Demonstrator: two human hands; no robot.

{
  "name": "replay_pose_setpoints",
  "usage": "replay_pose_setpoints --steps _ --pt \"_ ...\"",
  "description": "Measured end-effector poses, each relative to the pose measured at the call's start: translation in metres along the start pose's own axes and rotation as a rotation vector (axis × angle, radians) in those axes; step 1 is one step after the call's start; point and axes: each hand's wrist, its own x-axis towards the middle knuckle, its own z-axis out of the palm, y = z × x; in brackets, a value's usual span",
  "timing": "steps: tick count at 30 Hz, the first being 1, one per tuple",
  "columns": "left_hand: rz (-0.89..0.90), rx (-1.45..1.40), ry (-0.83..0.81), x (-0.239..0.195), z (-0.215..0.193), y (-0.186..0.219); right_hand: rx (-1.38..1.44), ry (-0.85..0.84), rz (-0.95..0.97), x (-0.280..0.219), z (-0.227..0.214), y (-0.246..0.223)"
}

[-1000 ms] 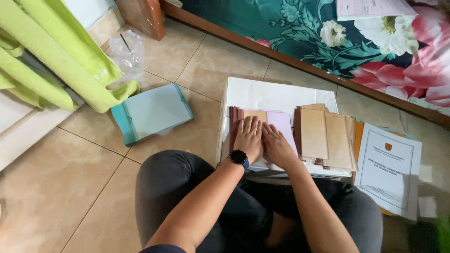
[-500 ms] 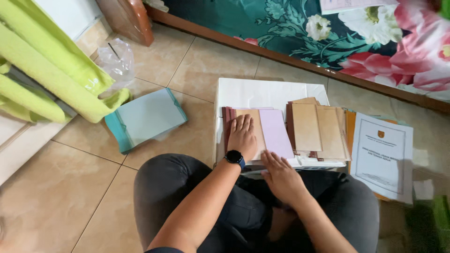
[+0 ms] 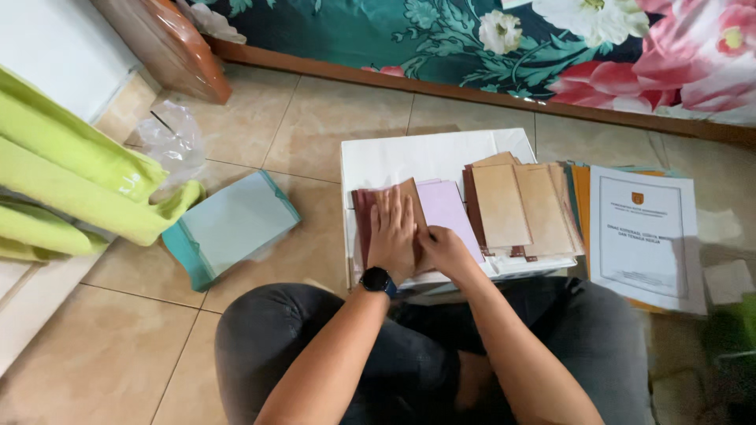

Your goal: The person sits cross-legged on the floor and repeatedly folds small rectangular paper sheets in half by hand. They handle the papers one at a time, folding each and placing it back onto the stack. The task continues with the same repetitive folding motion throughout the clip.

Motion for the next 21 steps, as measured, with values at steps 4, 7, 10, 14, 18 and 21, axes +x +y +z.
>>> replay_pose_setpoints --steps 4,7,10,14,18,21 --pt "0.032 -0.219 0.047 0.006 -0.011 0.006 0.092 0.166 -0.100 -0.017 -0.046 -0.008" --pt "0.127 -0.293 0.034 0.002 -0.017 0.008 0.033 0.327 -0.038 -0.042 -0.115 -0.003" --pt "0.184 -0.280 -0.076 -0.002 0.007 0.004 -0.128 0.487 0.085 -0.025 -0.156 0.084" --pt "0.139 -0.278 -0.225 -0.001 0.010 0.001 -0.393 0.559 0.285 -0.019 -0.160 0.115" --pt "0.117 -0.306 -0.237 0.001 0.021 0.000 -0.667 0.692 0.237 -0.043 -0.122 0.019" --pt "0.099 -0.285 -0.219 0.004 0.034 0.002 -0.700 0.530 -0.076 -0.034 -0.072 0.010"
